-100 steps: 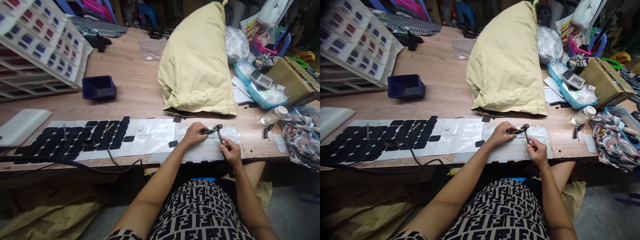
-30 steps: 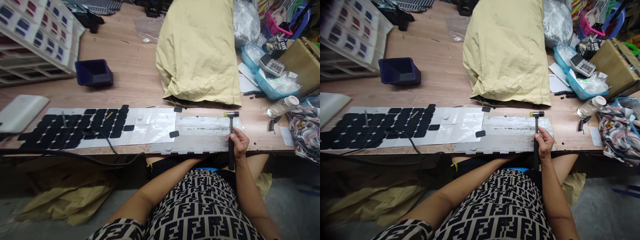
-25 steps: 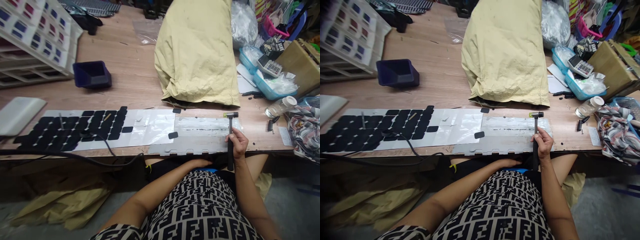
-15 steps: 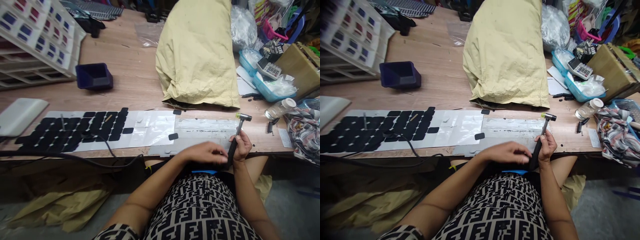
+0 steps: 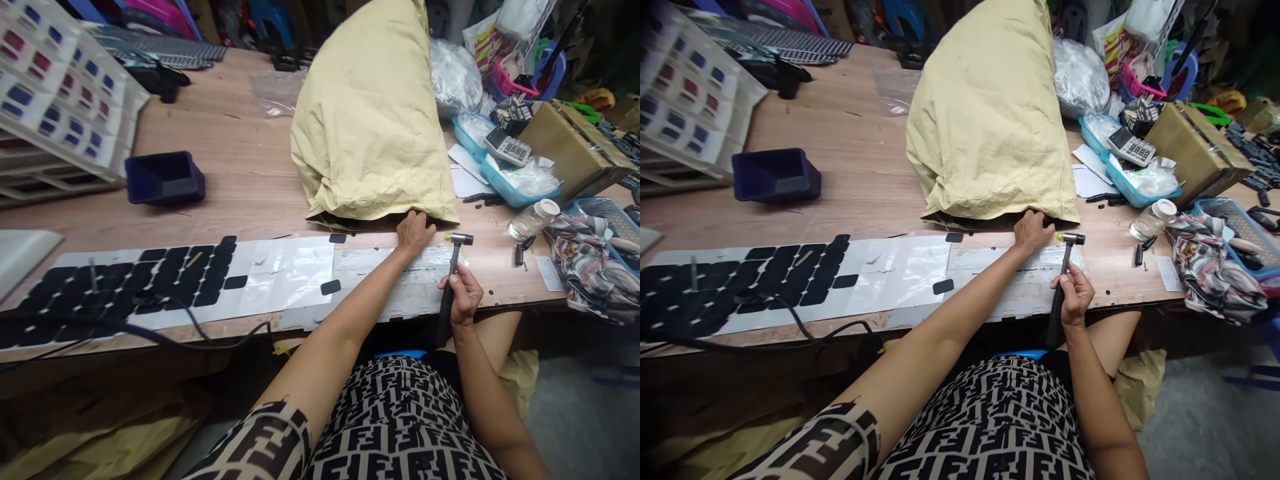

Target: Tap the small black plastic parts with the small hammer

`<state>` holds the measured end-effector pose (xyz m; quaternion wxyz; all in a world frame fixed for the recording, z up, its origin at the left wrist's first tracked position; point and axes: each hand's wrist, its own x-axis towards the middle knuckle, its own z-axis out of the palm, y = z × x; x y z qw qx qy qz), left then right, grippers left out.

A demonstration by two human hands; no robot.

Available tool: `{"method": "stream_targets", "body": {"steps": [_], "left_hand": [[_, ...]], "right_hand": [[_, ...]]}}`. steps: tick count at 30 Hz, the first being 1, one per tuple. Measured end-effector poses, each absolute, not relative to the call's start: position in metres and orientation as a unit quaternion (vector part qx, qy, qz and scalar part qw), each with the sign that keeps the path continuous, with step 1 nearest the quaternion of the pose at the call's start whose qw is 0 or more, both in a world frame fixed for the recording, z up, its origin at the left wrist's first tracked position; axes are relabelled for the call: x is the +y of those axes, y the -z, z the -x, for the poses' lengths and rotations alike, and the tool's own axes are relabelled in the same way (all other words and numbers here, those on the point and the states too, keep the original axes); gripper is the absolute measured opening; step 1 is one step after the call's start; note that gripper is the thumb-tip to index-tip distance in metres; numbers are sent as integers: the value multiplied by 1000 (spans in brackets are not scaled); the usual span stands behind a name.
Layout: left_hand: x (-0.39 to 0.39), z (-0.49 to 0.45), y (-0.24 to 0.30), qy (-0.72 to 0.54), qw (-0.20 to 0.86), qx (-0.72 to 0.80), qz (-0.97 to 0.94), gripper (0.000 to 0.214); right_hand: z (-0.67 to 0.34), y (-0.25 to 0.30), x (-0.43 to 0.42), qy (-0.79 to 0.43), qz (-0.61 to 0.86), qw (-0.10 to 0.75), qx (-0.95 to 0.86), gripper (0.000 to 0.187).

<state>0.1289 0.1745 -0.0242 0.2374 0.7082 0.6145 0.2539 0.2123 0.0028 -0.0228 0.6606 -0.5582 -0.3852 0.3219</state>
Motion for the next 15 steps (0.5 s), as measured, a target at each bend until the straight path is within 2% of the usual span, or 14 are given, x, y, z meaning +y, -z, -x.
{"method": "stream_targets", "body": {"steps": [7, 11, 15], "left_hand": [[137, -48, 11, -173, 320, 534, -763, 13], [117, -16, 23, -250, 352, 474, -767, 18], [115, -17, 35, -297, 328, 451, -775, 16]], "right_hand": [[-215, 23, 5, -354, 549, 629, -421, 37], [-217, 24, 5, -362, 563, 560, -488, 36], [-217, 24, 4, -338, 579, 504, -545, 35]]}}
